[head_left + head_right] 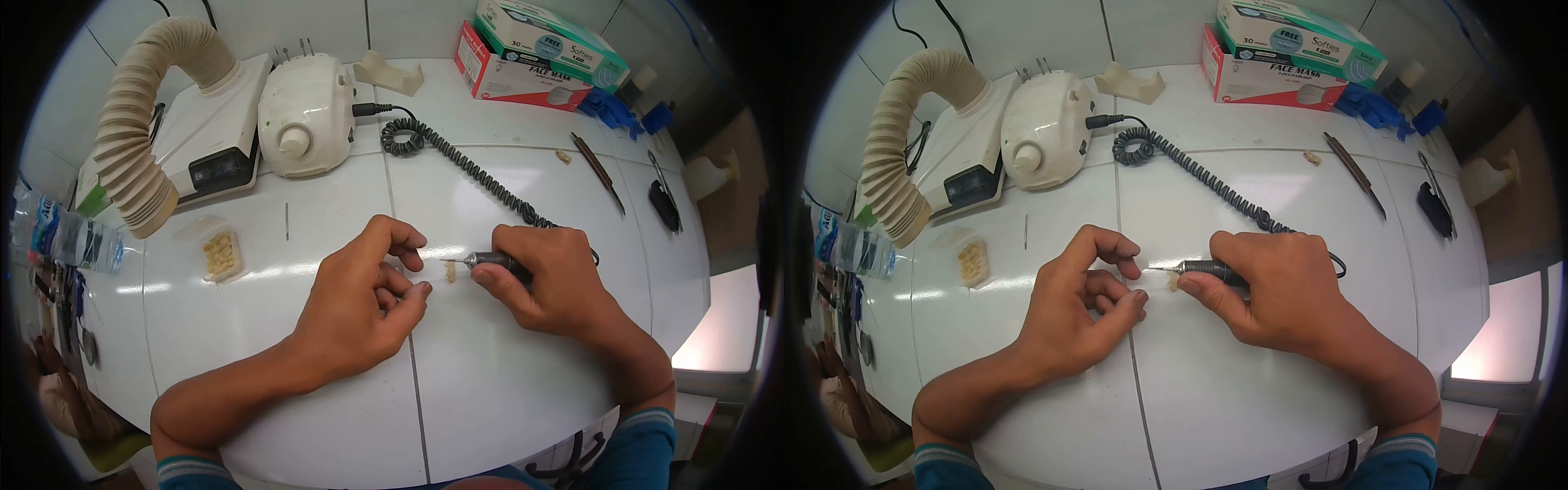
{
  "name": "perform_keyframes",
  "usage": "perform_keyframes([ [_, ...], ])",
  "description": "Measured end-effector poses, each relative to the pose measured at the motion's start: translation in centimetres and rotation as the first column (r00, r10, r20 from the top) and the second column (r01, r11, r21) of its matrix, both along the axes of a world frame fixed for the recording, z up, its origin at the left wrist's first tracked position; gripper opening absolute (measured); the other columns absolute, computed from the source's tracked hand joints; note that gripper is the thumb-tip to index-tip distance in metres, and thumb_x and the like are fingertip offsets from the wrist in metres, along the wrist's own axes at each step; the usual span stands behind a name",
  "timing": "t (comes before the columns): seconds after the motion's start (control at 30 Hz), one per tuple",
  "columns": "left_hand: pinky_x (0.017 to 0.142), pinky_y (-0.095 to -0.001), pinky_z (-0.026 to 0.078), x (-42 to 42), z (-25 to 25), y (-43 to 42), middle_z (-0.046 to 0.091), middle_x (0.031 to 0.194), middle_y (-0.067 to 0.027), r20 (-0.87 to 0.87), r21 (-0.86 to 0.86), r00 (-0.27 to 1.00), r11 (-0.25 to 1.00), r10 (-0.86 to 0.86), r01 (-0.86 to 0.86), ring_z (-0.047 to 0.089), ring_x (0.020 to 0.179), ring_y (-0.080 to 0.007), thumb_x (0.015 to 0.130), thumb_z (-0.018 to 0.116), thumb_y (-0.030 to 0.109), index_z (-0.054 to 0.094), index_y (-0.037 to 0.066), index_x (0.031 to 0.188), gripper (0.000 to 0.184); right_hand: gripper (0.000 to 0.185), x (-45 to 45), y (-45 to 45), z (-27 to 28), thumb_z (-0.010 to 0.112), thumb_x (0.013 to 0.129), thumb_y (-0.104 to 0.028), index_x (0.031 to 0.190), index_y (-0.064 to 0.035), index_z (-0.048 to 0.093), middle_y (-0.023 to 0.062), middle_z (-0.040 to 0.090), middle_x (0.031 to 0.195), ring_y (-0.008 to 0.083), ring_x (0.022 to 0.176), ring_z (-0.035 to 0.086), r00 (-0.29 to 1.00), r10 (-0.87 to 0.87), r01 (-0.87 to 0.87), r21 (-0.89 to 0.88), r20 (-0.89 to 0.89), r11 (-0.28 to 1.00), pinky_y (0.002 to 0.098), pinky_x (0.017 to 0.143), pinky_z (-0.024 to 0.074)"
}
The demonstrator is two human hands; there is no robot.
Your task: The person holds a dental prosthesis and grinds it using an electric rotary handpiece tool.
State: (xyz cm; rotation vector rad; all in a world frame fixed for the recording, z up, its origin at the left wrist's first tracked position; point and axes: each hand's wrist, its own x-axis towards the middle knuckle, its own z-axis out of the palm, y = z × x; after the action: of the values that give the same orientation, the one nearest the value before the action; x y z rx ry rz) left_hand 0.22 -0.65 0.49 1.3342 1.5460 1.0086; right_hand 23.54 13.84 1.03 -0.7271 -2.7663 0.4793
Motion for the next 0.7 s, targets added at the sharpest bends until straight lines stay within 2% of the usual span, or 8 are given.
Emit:
perform_keyframes([
  [0.03, 0.072, -0.0235, 0.059, 0.0, -0.1, 0.0, 0.066, 0.122, -0.0155, 0.009, 0.020, 1.000, 1.000, 0.003, -0.003, 0.080, 0.091, -0.0133, 0.103, 0.074, -0.002, 0.053, -0.004, 0.138, 0.041, 0.053, 0.1, 0.4, 0.6, 0.086, 0.097, -0.057, 0.087, -0.0079, 0.069, 0.0052, 0.068, 0.065, 0.0294, 0.053, 0.065, 1.000, -0.018, 0.017, -0.073, -0.011, 0.997, 0.0429, 0.054, 0.0498],
  [0.07, 0.072, -0.0236, 0.059, -0.1, -0.4, 0.0, 0.063, 0.124, -0.0160, 0.019, 0.040, 1.000, 0.999, 0.007, -0.008, 0.079, 0.090, -0.0134, 0.103, 0.073, -0.003, 0.052, -0.005, 0.139, 0.041, 0.047, -0.1, 0.5, 1.3, 0.093, 0.092, -0.048, 0.093, -0.0068, 0.070, 0.0079, 0.072, 0.069, 0.0306, 0.059, 0.072, 0.998, -0.062, 0.063, -0.121, 0.015, 0.991, 0.0412, 0.060, 0.0540],
  [0.2, 0.070, -0.0242, 0.060, -0.3, -1.3, 0.1, 0.059, 0.126, -0.0144, 0.077, 0.096, 0.996, 0.994, 0.045, -0.052, 0.078, 0.086, -0.0140, 0.105, 0.071, -0.002, 0.052, -0.004, 0.140, 0.040, 0.032, -0.5, 0.6, 0.6, 0.093, 0.092, -0.032, 0.102, -0.0086, 0.073, 0.0107, 0.078, 0.076, 0.0320, 0.068, 0.077, 0.992, -0.123, 0.108, -0.265, -0.040, 0.958, 0.0404, 0.065, 0.0575],
  [0.27, 0.068, -0.0251, 0.060, 0.0, -0.4, 0.1, 0.059, 0.126, -0.0134, 0.152, 0.025, 0.985, 0.996, 0.082, -0.087, 0.077, 0.084, -0.0140, 0.108, 0.069, -0.001, 0.052, -0.002, 0.141, 0.037, 0.027, -0.4, 0.4, -0.1, 0.092, 0.093, -0.026, 0.106, -0.0102, 0.075, 0.0114, 0.080, 0.080, 0.0329, 0.070, 0.079, 0.991, -0.128, 0.112, -0.286, -0.037, 0.952, 0.0408, 0.067, 0.0589],
  [0.4, 0.063, -0.0258, 0.059, -0.2, 0.3, 0.4, 0.064, 0.124, -0.0148, 0.295, -0.080, 0.938, 0.983, 0.180, -0.163, 0.079, 0.082, -0.0149, 0.111, 0.063, 0.000, 0.053, -0.005, 0.140, 0.031, 0.023, -1.1, -0.5, -0.1, 0.089, 0.096, -0.027, 0.111, -0.0127, 0.079, 0.0109, 0.082, 0.081, 0.0329, 0.071, 0.079, 0.991, -0.137, 0.130, -0.279, -0.006, 0.951, 0.0425, 0.070, 0.0605],
  [0.6, 0.065, -0.0268, 0.061, 0.1, -1.4, 0.3, 0.058, 0.142, -0.0165, 0.274, 0.154, 0.947, 0.964, 0.169, -0.217, 0.079, 0.096, -0.0156, 0.112, 0.055, -0.004, 0.051, -0.005, 0.143, 0.031, 0.023, -1.9, -1.7, 0.2, 0.088, 0.096, -0.028, 0.116, -0.0170, 0.083, 0.0097, 0.081, 0.080, 0.0325, 0.072, 0.079, 0.996, -0.073, 0.057, -0.251, -0.056, 0.966, 0.0440, 0.070, 0.0606],
  [0.7, 0.067, -0.0272, 0.062, -0.2, -1.7, 0.3, 0.054, 0.148, -0.0152, 0.280, 0.152, 0.950, 0.970, 0.140, -0.188, 0.077, 0.103, -0.0158, 0.112, 0.053, -0.005, 0.050, -0.005, 0.144, 0.032, 0.025, -2.2, -1.8, 0.1, 0.089, 0.095, -0.024, 0.118, -0.0164, 0.084, 0.0105, 0.082, 0.082, 0.0319, 0.073, 0.080, 0.996, -0.061, 0.047, -0.224, -0.057, 0.973, 0.0426, 0.071, 0.0614],
])
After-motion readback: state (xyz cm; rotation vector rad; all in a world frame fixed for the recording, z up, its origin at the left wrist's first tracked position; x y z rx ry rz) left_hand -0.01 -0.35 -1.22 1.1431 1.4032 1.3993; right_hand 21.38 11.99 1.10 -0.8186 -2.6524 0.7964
